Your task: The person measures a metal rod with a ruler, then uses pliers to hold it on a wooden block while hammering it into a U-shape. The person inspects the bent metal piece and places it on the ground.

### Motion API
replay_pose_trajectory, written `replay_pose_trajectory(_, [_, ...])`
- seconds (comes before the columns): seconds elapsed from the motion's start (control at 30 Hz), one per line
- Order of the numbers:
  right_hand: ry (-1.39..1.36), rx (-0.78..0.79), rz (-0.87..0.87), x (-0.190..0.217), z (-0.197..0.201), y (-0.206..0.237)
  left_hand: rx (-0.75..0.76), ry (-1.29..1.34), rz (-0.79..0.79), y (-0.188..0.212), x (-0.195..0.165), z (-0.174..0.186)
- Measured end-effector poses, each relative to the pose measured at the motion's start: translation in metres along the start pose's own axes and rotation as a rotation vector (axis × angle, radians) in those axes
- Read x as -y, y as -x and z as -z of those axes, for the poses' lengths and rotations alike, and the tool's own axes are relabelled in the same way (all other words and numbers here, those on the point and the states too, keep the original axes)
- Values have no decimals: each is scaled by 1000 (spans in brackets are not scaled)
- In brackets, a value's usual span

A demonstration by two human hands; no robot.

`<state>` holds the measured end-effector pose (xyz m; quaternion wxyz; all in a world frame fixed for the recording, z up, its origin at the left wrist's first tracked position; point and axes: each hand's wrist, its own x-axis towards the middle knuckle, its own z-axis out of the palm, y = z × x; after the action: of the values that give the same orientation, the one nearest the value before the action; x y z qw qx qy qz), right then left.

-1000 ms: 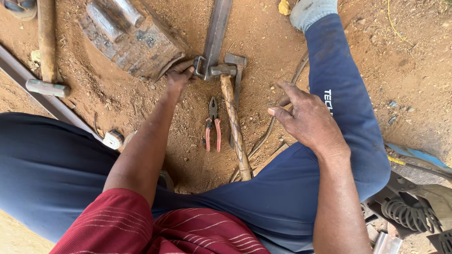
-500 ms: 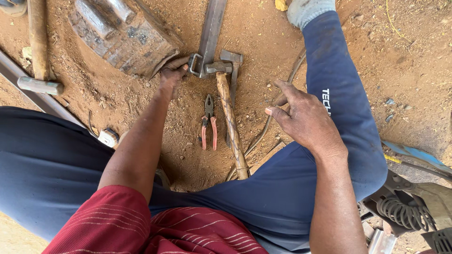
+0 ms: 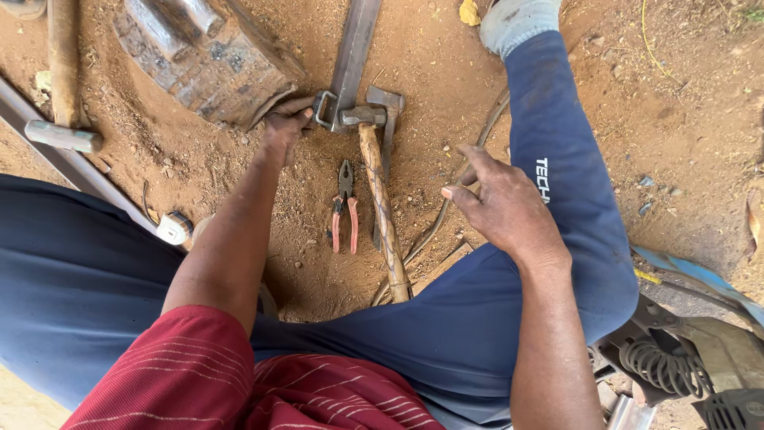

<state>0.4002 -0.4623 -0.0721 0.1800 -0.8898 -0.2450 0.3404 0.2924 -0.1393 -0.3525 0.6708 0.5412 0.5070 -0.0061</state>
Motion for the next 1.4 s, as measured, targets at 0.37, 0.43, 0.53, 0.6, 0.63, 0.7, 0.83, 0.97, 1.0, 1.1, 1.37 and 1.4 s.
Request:
replay_pose_trajectory(0.37, [62, -137, 262, -20, -12, 4, -88, -9, -111, 9, 4, -17])
replay_pose_trajectory(0.43, [64, -145, 272, -22, -15, 2, -108, -118, -134, 6, 4, -20])
replay_pose_trajectory(0.53, [53, -97, 211, -25, -18, 1, -30, 377, -117, 12, -6, -27])
replay_pose_trajectory(0.6, [50, -57, 158, -25, -18, -2, -88, 128, -102, 23, -17, -33])
replay_pose_trajectory(0.63, [53, -42, 136, -25, -18, -3, -118, 4, -99, 35, -26, -36])
replay_pose_trajectory(0.7, [59, -53, 129, -25, -16, -6, -47, 224, -40, 65, -49, -45])
replay_pose_trajectory(0.83, [54, -78, 79, -23, -9, -7, 273, 588, 68, 140, -102, -70])
replay_pose_trajectory(0.97, [23, -98, 6, -18, -4, -1, 608, 574, -111, 212, -133, -79])
replay_pose_trajectory(1.0, [12, -98, -3, -17, -4, 1, 637, 601, -95, 226, -138, -81])
replay_pose_trajectory(1.1, [2, -105, -8, -18, -6, 4, 837, 747, -121, 266, -144, -81])
replay_pose_trajectory(1.37, [46, -156, 133, -30, -20, -1, 830, 1006, 25, 346, -170, -84])
replay_pose_trajectory(1.4, [49, -146, 121, -30, -21, -1, 806, 993, 27, 350, -173, -84])
